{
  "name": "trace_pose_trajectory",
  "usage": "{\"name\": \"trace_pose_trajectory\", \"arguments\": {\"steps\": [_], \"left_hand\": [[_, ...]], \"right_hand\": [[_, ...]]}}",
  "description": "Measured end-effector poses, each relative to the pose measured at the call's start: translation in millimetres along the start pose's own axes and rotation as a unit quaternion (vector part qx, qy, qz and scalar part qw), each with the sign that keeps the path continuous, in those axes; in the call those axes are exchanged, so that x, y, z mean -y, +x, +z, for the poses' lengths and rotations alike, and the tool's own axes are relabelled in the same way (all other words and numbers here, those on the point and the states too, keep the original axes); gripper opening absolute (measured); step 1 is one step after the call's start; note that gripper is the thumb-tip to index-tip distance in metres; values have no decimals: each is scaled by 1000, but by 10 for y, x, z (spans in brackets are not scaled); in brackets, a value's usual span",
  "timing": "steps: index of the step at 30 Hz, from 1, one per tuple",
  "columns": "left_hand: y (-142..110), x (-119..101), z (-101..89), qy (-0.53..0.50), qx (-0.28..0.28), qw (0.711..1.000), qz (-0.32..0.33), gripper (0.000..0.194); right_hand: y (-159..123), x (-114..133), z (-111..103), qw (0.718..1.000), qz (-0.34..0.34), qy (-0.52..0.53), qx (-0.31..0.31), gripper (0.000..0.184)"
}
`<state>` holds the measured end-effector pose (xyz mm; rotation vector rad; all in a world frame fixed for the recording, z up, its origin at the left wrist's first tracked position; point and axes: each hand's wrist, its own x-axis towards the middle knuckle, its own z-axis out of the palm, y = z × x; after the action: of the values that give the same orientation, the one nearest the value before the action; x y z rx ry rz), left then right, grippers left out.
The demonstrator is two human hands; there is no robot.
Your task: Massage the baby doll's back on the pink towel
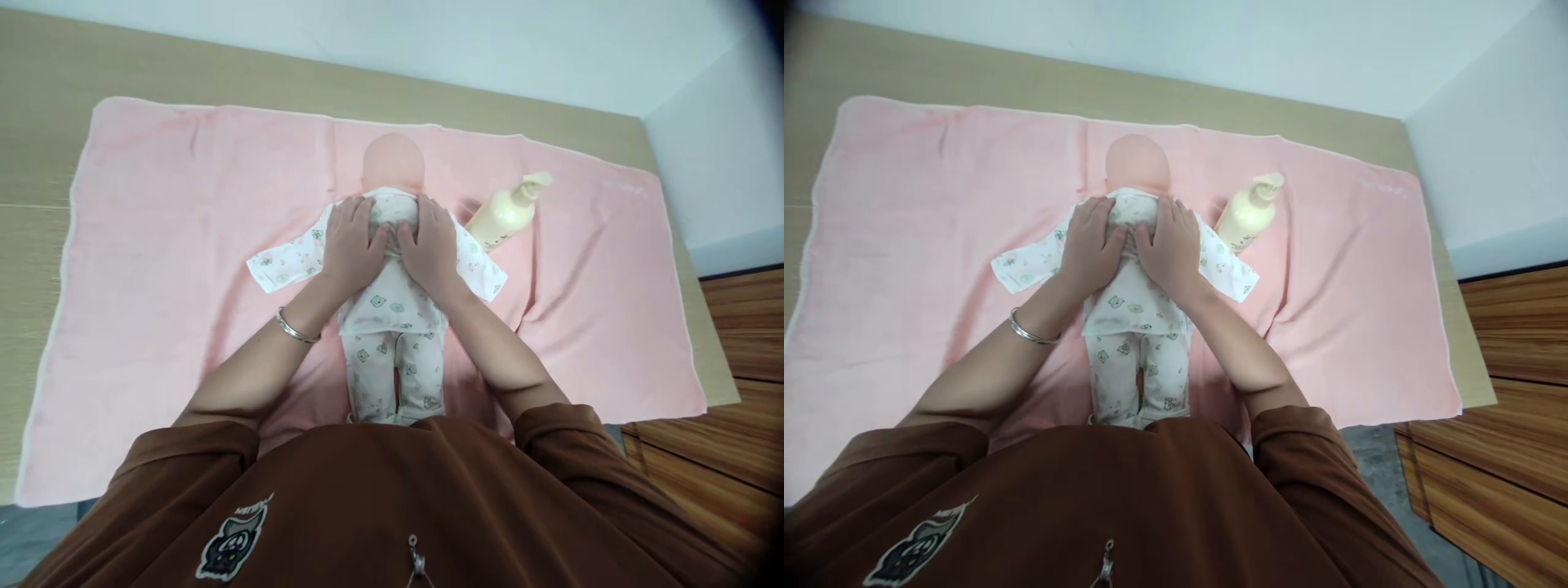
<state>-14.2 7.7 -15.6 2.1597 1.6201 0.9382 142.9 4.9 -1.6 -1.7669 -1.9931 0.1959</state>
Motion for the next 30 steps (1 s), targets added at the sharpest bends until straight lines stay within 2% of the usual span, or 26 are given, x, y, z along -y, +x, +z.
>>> {"name": "trace_pose_trajectory", "arguments": {"steps": [5,10,14,19,25,30], "left_hand": [[27,46,0,-9,-3,1000,-4,43],[118,79,-77,-3,32,999,-11,38],[31,-61,-163,48,40,998,7,40],[-99,-250,-236,69,44,995,52,42],[55,-13,-141,15,33,999,-6,41],[67,92,-40,31,5,999,-18,43]], "right_hand": [[-100,162,-121,995,30,-41,82,64],[-353,391,-270,991,-45,-89,85,66],[-219,281,-274,993,-39,-54,94,58],[-10,100,-218,993,3,-43,112,65],[-264,307,-300,989,-57,-99,94,62],[-129,189,-260,995,-55,-49,65,51]]}}
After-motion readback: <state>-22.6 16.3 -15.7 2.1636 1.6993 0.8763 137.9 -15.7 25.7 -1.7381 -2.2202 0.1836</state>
